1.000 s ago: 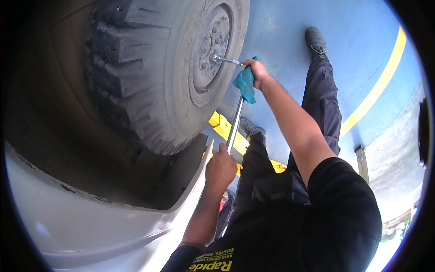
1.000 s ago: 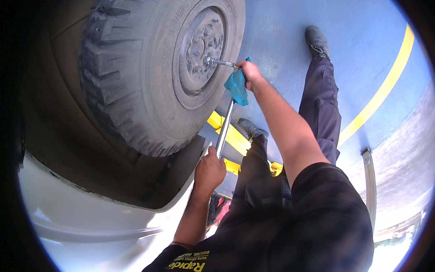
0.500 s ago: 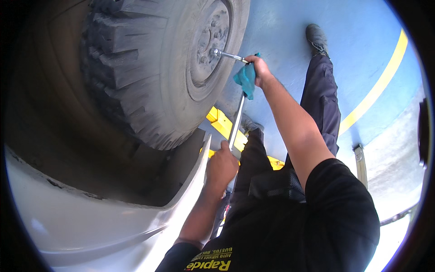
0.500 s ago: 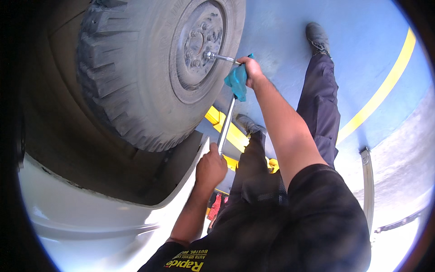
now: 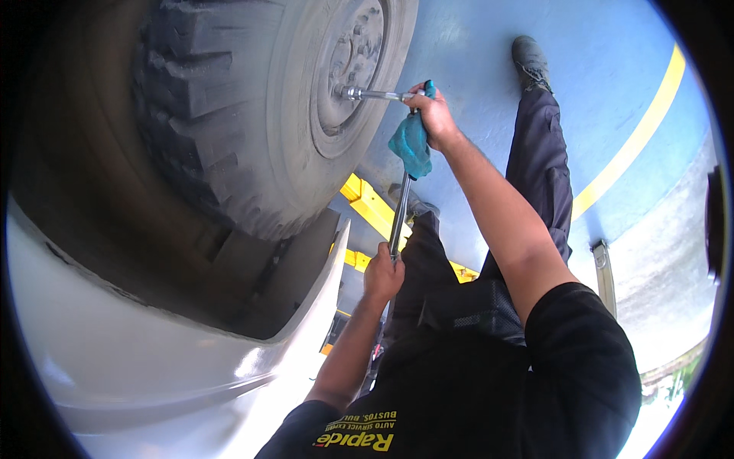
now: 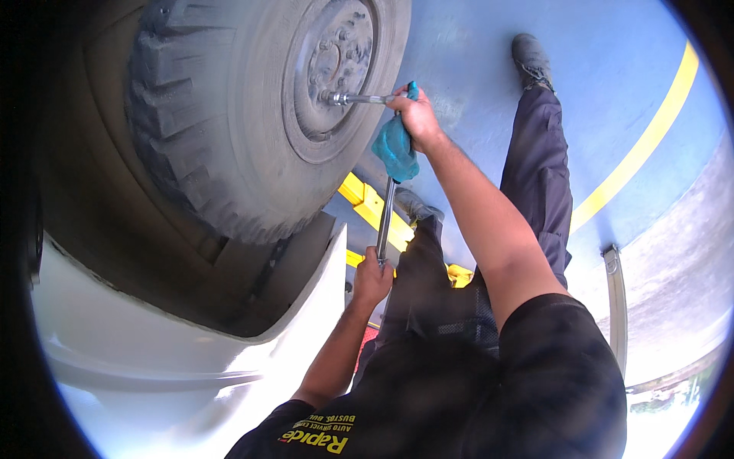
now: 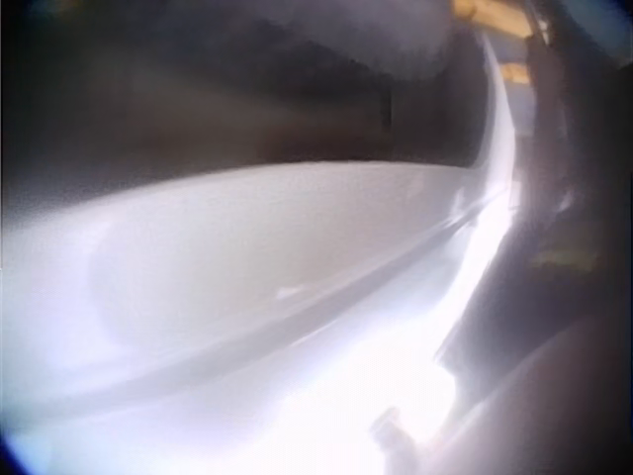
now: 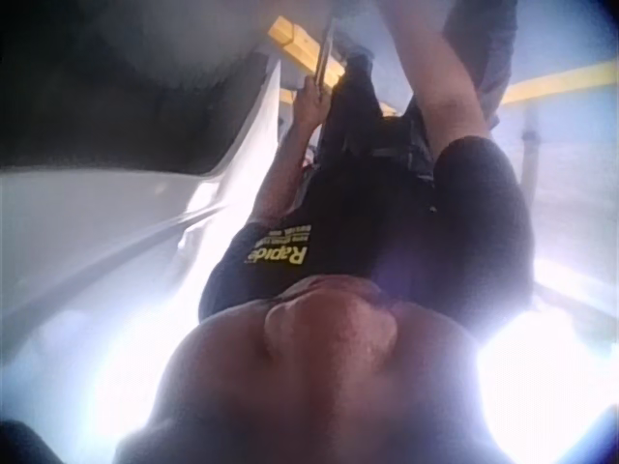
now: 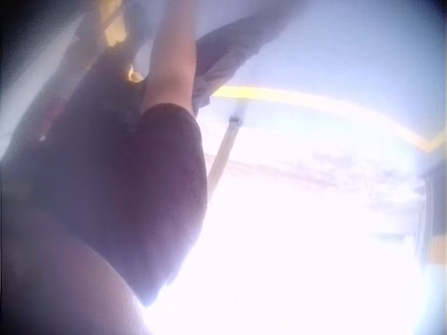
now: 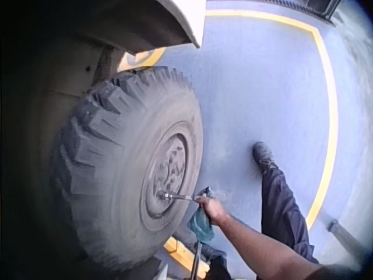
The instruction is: The person retrieves a torque wrench and socket from a tool chest, then walks to a white van on a lift. They tighten the lug nuts on the front and rear wheels using the torque wrench, applying steady pressure to each nut in sequence.
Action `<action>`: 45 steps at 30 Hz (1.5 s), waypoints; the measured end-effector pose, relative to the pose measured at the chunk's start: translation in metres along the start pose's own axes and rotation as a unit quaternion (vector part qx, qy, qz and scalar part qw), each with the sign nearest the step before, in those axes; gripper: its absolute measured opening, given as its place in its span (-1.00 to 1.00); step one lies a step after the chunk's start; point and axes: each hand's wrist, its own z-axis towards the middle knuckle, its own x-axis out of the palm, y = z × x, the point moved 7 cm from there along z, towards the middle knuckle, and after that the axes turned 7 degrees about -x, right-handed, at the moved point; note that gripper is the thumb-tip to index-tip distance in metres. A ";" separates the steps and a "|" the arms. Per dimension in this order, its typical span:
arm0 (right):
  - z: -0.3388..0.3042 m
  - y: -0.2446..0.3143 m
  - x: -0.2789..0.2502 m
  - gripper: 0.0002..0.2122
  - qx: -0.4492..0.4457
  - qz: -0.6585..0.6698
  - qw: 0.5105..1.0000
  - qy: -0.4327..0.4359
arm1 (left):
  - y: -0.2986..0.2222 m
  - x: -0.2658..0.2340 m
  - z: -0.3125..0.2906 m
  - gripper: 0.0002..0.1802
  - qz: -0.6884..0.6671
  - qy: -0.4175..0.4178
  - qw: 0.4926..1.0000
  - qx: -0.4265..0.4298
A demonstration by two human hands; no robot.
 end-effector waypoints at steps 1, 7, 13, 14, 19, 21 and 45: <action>0.000 -0.003 0.002 -0.76 0.000 0.009 1.000 0.005 | 0.007 0.005 0.005 -0.67 0.004 -0.002 1.000 -0.006; 0.000 -0.012 0.004 -0.73 -0.053 0.050 0.997 0.031 | 0.036 0.031 0.055 -0.67 -0.010 -0.022 1.000 0.007; -0.002 -0.010 0.010 -0.72 -0.086 0.059 0.994 0.045 | 0.040 0.029 0.069 -0.66 -0.025 -0.010 1.000 -0.005; 0.000 -0.010 0.010 -0.74 -0.082 0.046 0.995 0.037 | 0.041 0.026 0.065 -0.64 -0.012 -0.007 1.000 -0.001; -0.007 -0.024 0.010 -0.77 0.040 0.047 0.998 0.015 | 0.018 -0.021 0.012 -0.55 0.073 0.036 0.997 -0.002; -0.005 -0.035 0.006 -0.78 0.076 0.089 0.993 0.007 | -0.007 -0.057 -0.022 -0.54 0.103 0.020 0.994 -0.006; -0.022 -0.029 0.029 -0.89 0.033 0.034 0.997 -0.067 | 0.014 -0.091 -0.022 -0.67 0.133 -0.021 0.990 -0.044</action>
